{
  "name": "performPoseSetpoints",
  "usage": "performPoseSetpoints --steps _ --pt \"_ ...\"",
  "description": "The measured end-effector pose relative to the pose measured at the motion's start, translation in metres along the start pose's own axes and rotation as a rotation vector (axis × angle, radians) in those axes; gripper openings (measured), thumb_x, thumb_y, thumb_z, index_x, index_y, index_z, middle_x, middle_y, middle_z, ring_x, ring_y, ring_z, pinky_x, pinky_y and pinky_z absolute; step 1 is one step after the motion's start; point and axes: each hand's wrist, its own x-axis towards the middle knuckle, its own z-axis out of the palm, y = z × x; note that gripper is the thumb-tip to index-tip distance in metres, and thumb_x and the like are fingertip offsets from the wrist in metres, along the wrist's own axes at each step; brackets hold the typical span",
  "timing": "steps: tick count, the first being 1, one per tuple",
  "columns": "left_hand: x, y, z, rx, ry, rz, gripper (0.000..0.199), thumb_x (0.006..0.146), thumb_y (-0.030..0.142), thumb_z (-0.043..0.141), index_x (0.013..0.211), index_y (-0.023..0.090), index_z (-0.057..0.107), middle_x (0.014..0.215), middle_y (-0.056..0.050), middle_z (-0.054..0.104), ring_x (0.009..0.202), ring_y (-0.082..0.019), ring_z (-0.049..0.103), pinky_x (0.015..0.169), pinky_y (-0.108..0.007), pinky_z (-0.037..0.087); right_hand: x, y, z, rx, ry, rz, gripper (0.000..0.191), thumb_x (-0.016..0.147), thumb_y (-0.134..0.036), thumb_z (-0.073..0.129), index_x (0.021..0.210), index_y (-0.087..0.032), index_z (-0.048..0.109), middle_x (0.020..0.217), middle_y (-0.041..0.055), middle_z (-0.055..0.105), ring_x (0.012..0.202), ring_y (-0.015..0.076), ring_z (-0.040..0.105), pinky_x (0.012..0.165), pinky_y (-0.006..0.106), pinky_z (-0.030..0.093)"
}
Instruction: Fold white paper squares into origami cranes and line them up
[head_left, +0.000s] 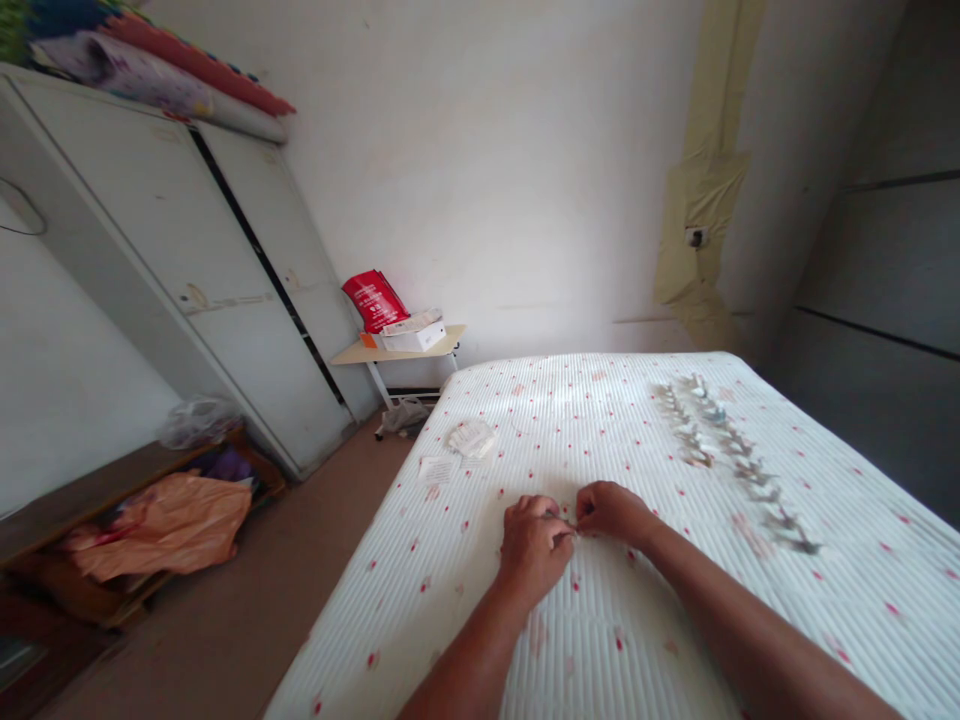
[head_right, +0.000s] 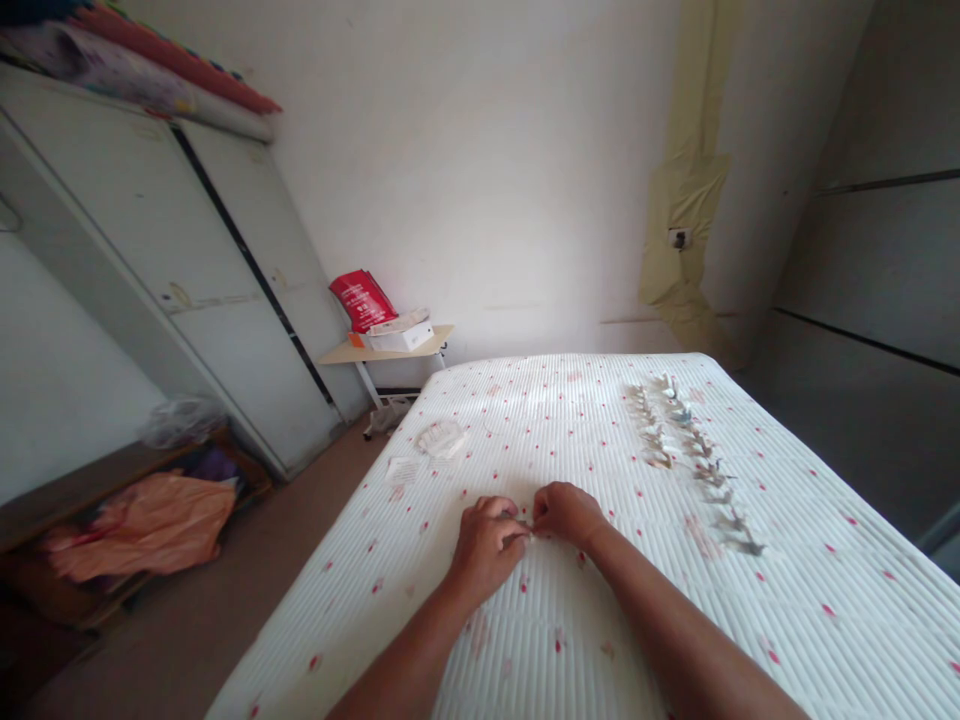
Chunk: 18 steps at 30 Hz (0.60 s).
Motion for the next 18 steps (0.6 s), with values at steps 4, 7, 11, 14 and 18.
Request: performPoseSetpoints --steps 4,7,11,14,18 --pt "0.004 0.006 0.004 0.056 0.002 -0.147 0.009 0.069 0.023 0.061 0.069 0.027 0.069 0.086 0.001 0.06 0.089 -0.016 0.05 0.081 -0.03 0.034 0.002 0.001 0.001 0.003 0.003 0.01 0.01 0.057 -0.02 0.061 0.065 -0.02 0.068 0.063 -0.0002 0.065 0.06 0.0126 0.057 0.048 0.019 0.032" --pt "0.007 0.009 0.008 0.103 -0.006 -0.218 0.006 0.068 0.025 0.063 0.069 0.027 0.068 0.088 0.002 0.061 0.091 -0.016 0.05 0.08 -0.029 0.034 0.001 0.0 0.001 0.006 0.009 0.014 0.01 0.057 -0.019 0.061 0.065 -0.02 0.068 0.062 -0.0003 0.065 0.059 0.0122 0.056 0.048 0.018 0.031" --pt "0.008 0.012 0.008 0.1 0.007 -0.262 0.004 0.066 0.025 0.065 0.069 0.026 0.067 0.091 0.003 0.061 0.092 -0.015 0.051 0.081 -0.028 0.034 0.001 0.0 0.0 0.016 0.021 0.01 0.01 0.056 -0.019 0.061 0.064 -0.02 0.068 0.061 -0.0001 0.064 0.058 0.0123 0.056 0.047 0.019 0.031" --pt "0.009 0.014 0.007 0.107 -0.022 -0.299 0.006 0.065 0.025 0.066 0.071 0.026 0.066 0.093 0.003 0.06 0.094 -0.015 0.051 0.082 -0.028 0.034 0.001 0.001 0.0 0.029 0.029 0.001 0.011 0.055 -0.018 0.061 0.063 -0.02 0.068 0.061 0.0001 0.064 0.058 0.0127 0.056 0.047 0.019 0.031" --pt "0.008 0.015 0.006 0.101 -0.032 -0.3 0.008 0.065 0.025 0.068 0.073 0.025 0.066 0.094 0.003 0.06 0.094 -0.016 0.051 0.083 -0.028 0.035 0.002 0.003 0.0 0.06 0.036 -0.025 0.014 0.056 -0.014 0.057 0.063 -0.019 0.068 0.061 0.0001 0.064 0.059 0.0126 0.056 0.049 0.019 0.034"
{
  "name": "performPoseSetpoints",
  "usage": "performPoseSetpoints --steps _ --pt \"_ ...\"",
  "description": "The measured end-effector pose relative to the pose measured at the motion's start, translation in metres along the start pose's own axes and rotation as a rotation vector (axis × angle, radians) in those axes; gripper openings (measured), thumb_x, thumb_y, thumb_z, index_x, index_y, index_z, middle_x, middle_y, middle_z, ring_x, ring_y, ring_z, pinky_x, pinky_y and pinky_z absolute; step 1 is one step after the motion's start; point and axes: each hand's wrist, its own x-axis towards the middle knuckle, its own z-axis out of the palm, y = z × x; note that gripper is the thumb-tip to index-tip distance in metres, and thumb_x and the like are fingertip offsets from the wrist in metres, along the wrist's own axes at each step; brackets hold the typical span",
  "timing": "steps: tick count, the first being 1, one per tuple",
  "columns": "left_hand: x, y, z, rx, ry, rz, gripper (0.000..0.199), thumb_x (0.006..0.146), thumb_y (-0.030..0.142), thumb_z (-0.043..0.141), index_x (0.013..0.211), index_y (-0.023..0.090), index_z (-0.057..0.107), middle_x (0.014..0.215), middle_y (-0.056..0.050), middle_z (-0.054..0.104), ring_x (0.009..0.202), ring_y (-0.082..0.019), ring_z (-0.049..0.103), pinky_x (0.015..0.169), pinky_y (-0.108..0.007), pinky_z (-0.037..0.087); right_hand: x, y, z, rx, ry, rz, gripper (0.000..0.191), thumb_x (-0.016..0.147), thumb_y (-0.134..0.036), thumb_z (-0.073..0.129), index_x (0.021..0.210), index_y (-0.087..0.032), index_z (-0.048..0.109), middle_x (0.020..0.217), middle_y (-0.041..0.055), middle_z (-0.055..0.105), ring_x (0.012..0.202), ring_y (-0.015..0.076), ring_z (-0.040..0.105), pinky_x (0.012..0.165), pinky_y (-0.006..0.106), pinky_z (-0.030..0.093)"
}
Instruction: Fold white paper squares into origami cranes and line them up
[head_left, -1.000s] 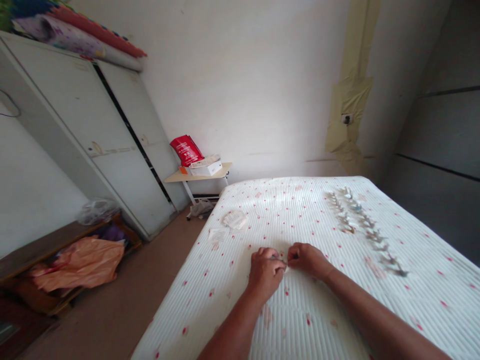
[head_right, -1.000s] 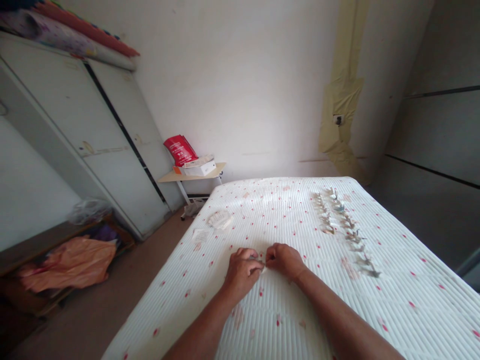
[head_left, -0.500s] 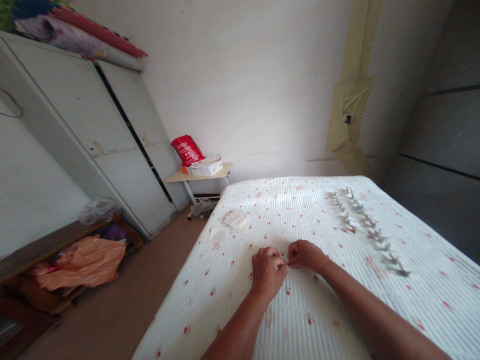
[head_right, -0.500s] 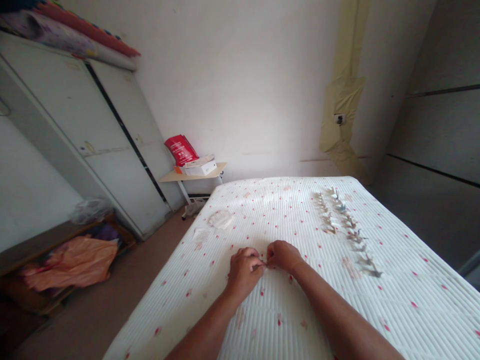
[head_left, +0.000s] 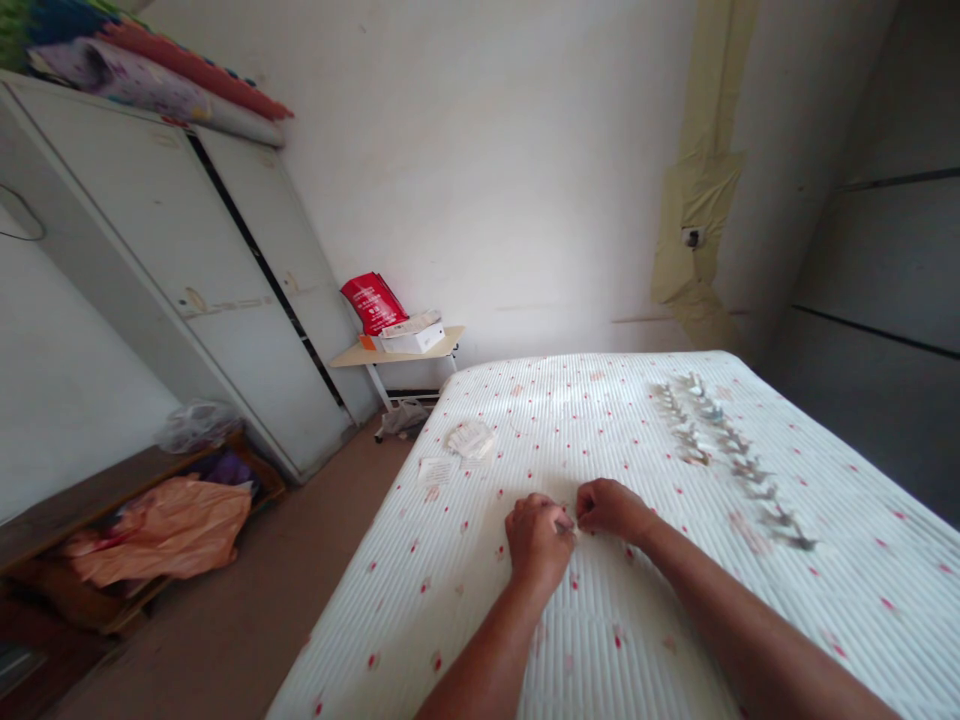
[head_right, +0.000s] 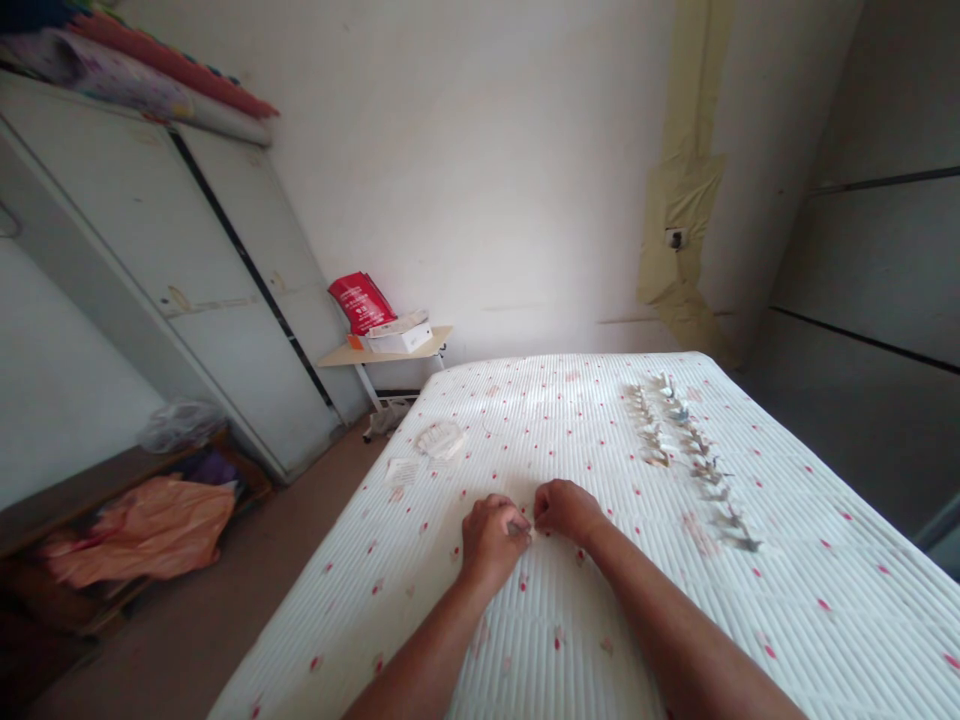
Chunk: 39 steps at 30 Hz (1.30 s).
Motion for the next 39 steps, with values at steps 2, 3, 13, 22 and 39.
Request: performPoseSetpoints --steps 2,3,13,22,39 --pt "0.0 -0.001 0.0 -0.008 0.015 0.017 0.007 0.065 0.025 0.067 0.072 0.024 0.066 0.094 0.002 0.06 0.093 -0.016 0.051 0.082 -0.028 0.035 0.0 0.001 -0.001 0.017 0.004 -0.014 0.015 0.056 -0.012 0.055 0.063 -0.018 0.067 0.062 0.0003 0.065 0.059 0.0125 0.057 0.051 0.019 0.035" --pt "0.0 -0.001 0.0 -0.011 0.02 0.023 0.007 0.065 0.025 0.067 0.072 0.025 0.066 0.093 0.003 0.061 0.092 -0.015 0.052 0.082 -0.028 0.035 -0.001 0.002 -0.001 0.024 0.004 -0.021 0.015 0.057 -0.012 0.055 0.063 -0.018 0.067 0.063 0.0004 0.065 0.06 0.0124 0.057 0.051 0.019 0.036" --pt "0.0 -0.002 0.002 -0.007 0.042 0.017 0.004 0.065 0.027 0.066 0.069 0.025 0.066 0.091 0.003 0.061 0.091 -0.015 0.052 0.079 -0.027 0.035 -0.006 0.001 0.0 0.052 0.014 -0.012 0.01 0.059 -0.022 0.061 0.068 -0.018 0.065 0.065 -0.0003 0.063 0.06 0.0113 0.053 0.05 0.019 0.032" --pt "0.001 -0.002 0.001 -0.007 0.014 0.005 0.01 0.064 0.02 0.065 0.072 0.026 0.067 0.092 0.003 0.06 0.093 -0.016 0.051 0.082 -0.027 0.035 -0.004 -0.001 0.003 -0.003 0.022 0.048 0.015 0.056 -0.014 0.058 0.07 -0.018 0.063 0.07 -0.0005 0.062 0.064 0.0116 0.053 0.053 0.019 0.032" --pt "-0.007 -0.003 0.003 -0.028 0.062 0.091 0.014 0.066 0.015 0.06 0.074 0.024 0.066 0.092 0.001 0.059 0.093 -0.016 0.049 0.085 -0.029 0.033 -0.005 0.018 -0.001 0.205 0.024 -0.128 0.03 0.057 -0.002 0.048 0.077 -0.016 0.066 0.075 0.0 0.063 0.073 0.0126 0.057 0.064 0.019 0.041"
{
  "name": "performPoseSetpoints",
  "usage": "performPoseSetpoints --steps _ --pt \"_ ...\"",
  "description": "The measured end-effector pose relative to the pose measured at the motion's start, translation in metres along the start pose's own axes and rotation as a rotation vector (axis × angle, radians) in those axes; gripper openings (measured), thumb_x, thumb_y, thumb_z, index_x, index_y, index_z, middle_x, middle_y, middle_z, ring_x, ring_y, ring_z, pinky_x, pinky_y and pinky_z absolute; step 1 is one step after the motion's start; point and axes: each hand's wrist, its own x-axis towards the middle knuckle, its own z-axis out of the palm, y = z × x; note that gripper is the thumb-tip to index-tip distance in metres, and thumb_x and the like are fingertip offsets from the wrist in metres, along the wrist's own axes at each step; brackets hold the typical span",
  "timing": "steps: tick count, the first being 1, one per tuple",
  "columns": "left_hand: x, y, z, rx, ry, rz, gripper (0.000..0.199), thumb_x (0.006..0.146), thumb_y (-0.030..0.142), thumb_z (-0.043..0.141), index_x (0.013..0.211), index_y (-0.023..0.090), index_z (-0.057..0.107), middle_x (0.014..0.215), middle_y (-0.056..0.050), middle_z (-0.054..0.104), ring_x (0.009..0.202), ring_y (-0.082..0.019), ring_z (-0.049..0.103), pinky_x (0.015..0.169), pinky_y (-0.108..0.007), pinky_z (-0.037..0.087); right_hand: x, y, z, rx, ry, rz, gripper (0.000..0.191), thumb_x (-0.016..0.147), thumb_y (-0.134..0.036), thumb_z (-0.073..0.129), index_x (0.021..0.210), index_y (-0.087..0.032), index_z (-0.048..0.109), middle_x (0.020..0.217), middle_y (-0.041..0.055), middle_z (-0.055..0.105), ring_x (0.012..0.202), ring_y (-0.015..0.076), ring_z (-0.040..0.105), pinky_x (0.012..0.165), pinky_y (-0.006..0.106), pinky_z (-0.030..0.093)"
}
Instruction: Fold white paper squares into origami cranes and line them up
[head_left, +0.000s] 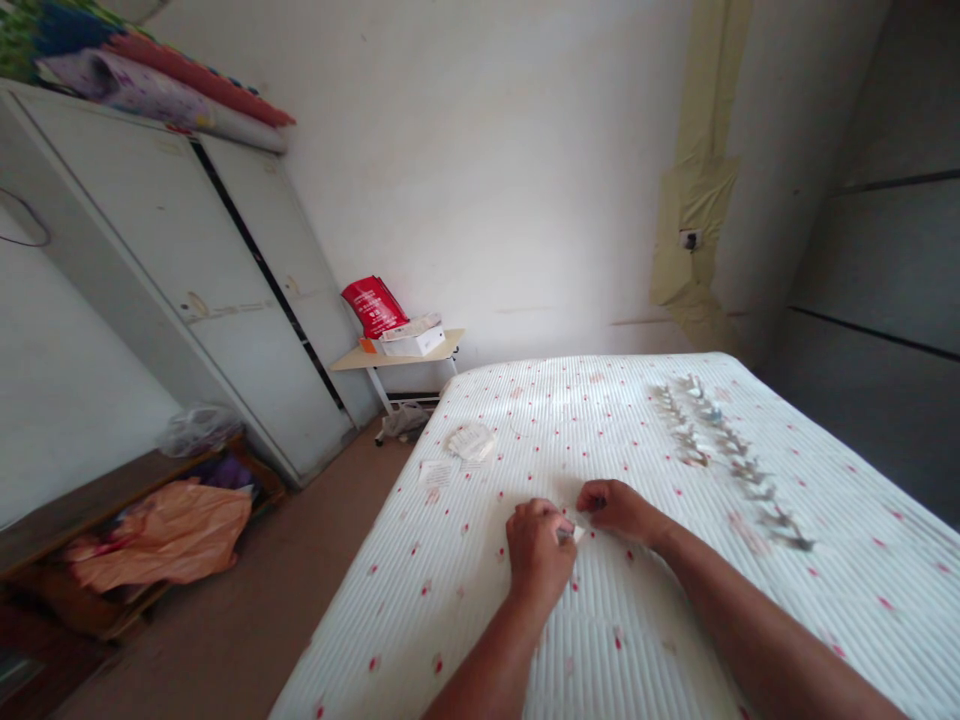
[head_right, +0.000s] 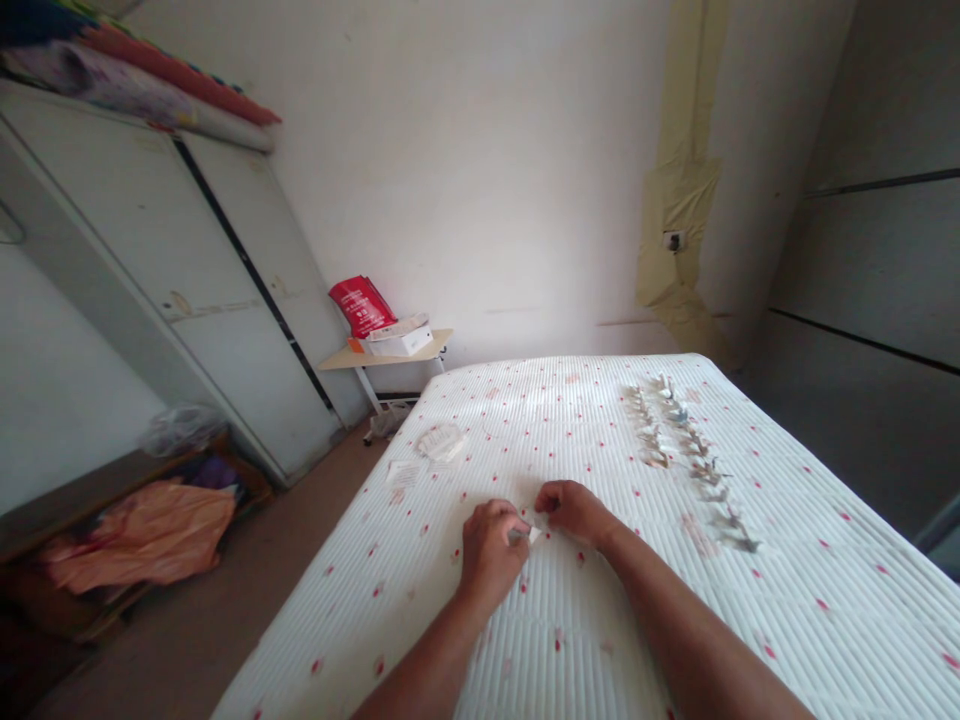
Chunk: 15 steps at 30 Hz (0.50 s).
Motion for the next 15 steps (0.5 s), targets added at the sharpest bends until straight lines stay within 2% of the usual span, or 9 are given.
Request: performPoseSetpoints --steps 3,5,15 --pt "-0.004 0.002 -0.002 -0.006 0.004 0.032 0.013 0.068 0.014 0.058 0.074 0.024 0.066 0.093 -0.001 0.059 0.095 -0.017 0.049 0.085 -0.031 0.032 -0.009 0.005 -0.004 0.142 -0.005 -0.234 0.036 0.058 -0.001 0.049 0.083 -0.018 0.067 0.088 0.0022 0.061 0.086 0.0144 0.056 0.077 0.023 0.042" --pt "-0.005 0.003 -0.003 -0.002 -0.003 0.015 0.011 0.068 0.015 0.059 0.073 0.024 0.065 0.094 -0.001 0.059 0.095 -0.018 0.049 0.086 -0.032 0.032 -0.014 0.004 -0.006 0.137 -0.04 -0.312 0.037 0.06 -0.001 0.05 0.086 -0.021 0.068 0.092 0.0022 0.059 0.087 0.0142 0.055 0.079 0.024 0.042" --pt "-0.004 0.003 -0.003 -0.012 -0.024 -0.015 0.015 0.069 0.016 0.061 0.081 0.025 0.062 0.097 0.0 0.059 0.1 -0.018 0.047 0.089 -0.032 0.03 -0.02 -0.003 -0.003 -0.061 -0.062 -0.336 0.025 0.075 -0.011 0.048 0.085 -0.024 0.067 0.097 0.0006 0.057 0.078 0.0106 0.056 0.072 0.021 0.041"
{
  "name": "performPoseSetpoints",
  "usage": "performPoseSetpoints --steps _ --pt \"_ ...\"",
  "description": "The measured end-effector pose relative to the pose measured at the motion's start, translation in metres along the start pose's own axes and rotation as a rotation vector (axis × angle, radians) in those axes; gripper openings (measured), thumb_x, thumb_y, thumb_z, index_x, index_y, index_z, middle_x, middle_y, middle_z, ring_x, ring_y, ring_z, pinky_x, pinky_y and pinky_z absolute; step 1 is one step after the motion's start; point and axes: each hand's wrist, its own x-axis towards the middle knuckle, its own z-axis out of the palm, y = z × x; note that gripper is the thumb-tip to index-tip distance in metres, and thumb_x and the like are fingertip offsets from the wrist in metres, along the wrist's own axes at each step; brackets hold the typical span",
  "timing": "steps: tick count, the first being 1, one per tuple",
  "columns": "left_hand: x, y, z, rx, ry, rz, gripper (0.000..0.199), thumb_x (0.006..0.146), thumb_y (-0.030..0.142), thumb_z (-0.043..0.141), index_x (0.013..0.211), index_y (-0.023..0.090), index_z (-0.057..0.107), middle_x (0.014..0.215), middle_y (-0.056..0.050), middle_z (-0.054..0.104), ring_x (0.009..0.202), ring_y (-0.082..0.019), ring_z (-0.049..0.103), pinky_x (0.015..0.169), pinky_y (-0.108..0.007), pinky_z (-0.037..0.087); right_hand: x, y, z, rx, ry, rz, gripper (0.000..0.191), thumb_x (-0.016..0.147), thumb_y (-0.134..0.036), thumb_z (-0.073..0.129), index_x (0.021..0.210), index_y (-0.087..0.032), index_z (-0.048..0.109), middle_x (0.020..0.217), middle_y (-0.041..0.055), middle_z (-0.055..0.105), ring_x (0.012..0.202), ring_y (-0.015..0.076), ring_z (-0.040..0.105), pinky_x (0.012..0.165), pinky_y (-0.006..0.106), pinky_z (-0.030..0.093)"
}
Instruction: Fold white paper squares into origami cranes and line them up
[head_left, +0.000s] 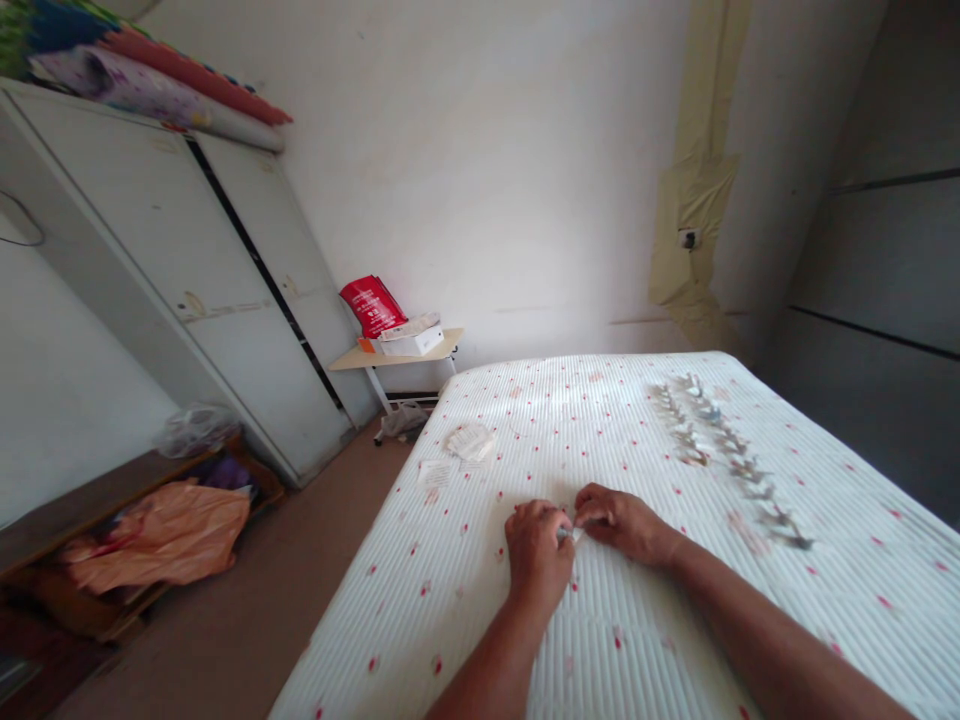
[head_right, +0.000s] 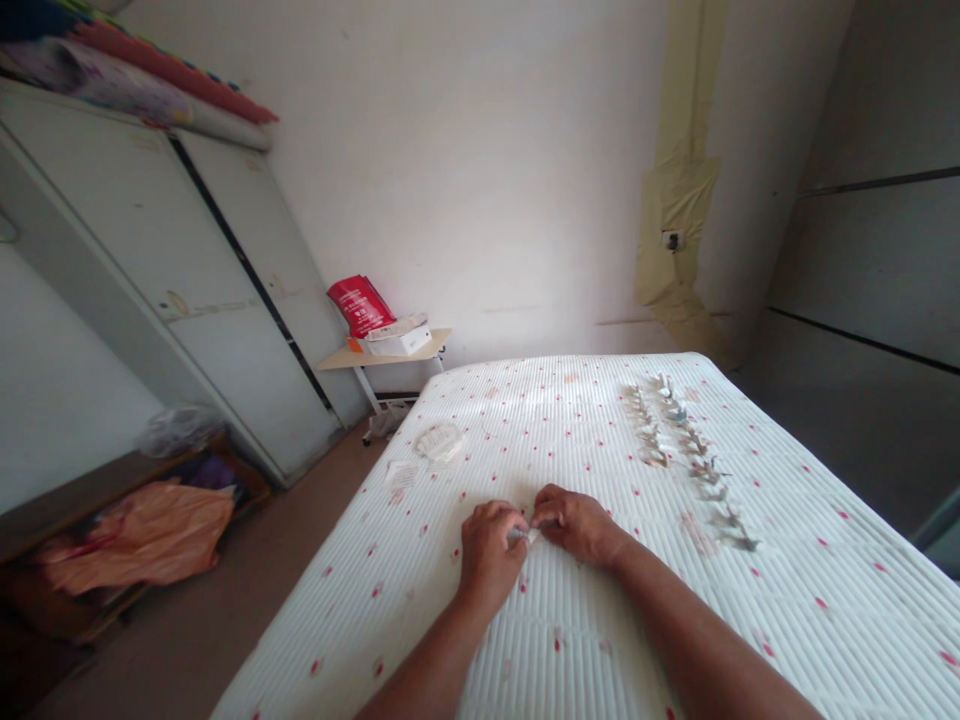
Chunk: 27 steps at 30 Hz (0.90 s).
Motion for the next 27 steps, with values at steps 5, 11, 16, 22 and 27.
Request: performPoseSetpoints --steps 5,11,16,22,27 --pt "0.004 -0.001 0.0 0.026 0.011 -0.024 0.033 0.068 0.019 0.061 0.1 0.027 0.06 0.101 -0.001 0.059 0.101 -0.019 0.047 0.086 -0.031 0.032 -0.001 -0.001 -0.001 0.053 0.073 0.035 0.024 0.071 -0.008 0.05 0.084 -0.02 0.065 0.092 0.002 0.058 0.079 0.0123 0.056 0.073 0.022 0.041" --pt "0.016 0.003 -0.004 0.105 -0.085 -0.073 0.021 0.066 0.02 0.061 0.085 0.027 0.064 0.095 -0.001 0.059 0.096 -0.02 0.048 0.077 -0.031 0.034 0.001 0.0 -0.003 0.055 0.122 0.078 0.024 0.065 -0.003 0.048 0.08 -0.017 0.062 0.085 0.0026 0.058 0.078 0.0134 0.054 0.07 0.022 0.04" --pt "0.019 0.005 -0.001 0.105 -0.1 -0.068 0.02 0.066 0.016 0.059 0.084 0.024 0.059 0.09 0.001 0.06 0.091 -0.018 0.051 0.075 -0.028 0.034 0.0 0.006 -0.004 0.082 0.104 0.125 0.026 0.064 -0.003 0.048 0.082 -0.017 0.061 0.084 0.0016 0.056 0.073 0.012 0.053 0.066 0.021 0.04" --pt "0.018 0.001 0.0 0.032 -0.093 -0.053 0.036 0.064 0.009 0.054 0.095 0.026 0.058 0.076 0.004 0.062 0.079 -0.014 0.055 0.068 -0.024 0.035 0.0 -0.001 -0.006 0.063 0.068 0.137 0.018 0.065 -0.011 0.056 0.081 -0.016 0.061 0.086 0.0022 0.055 0.073 0.0125 0.052 0.066 0.022 0.04" --pt "0.025 -0.003 0.002 0.048 -0.161 -0.055 0.02 0.063 0.016 0.057 0.08 0.025 0.063 0.075 0.003 0.063 0.075 -0.015 0.056 0.064 -0.023 0.036 0.002 -0.004 -0.001 -0.005 0.091 0.172 0.014 0.066 -0.015 0.058 0.079 -0.017 0.06 0.087 0.0022 0.055 0.079 0.0141 0.053 0.071 0.023 0.039"
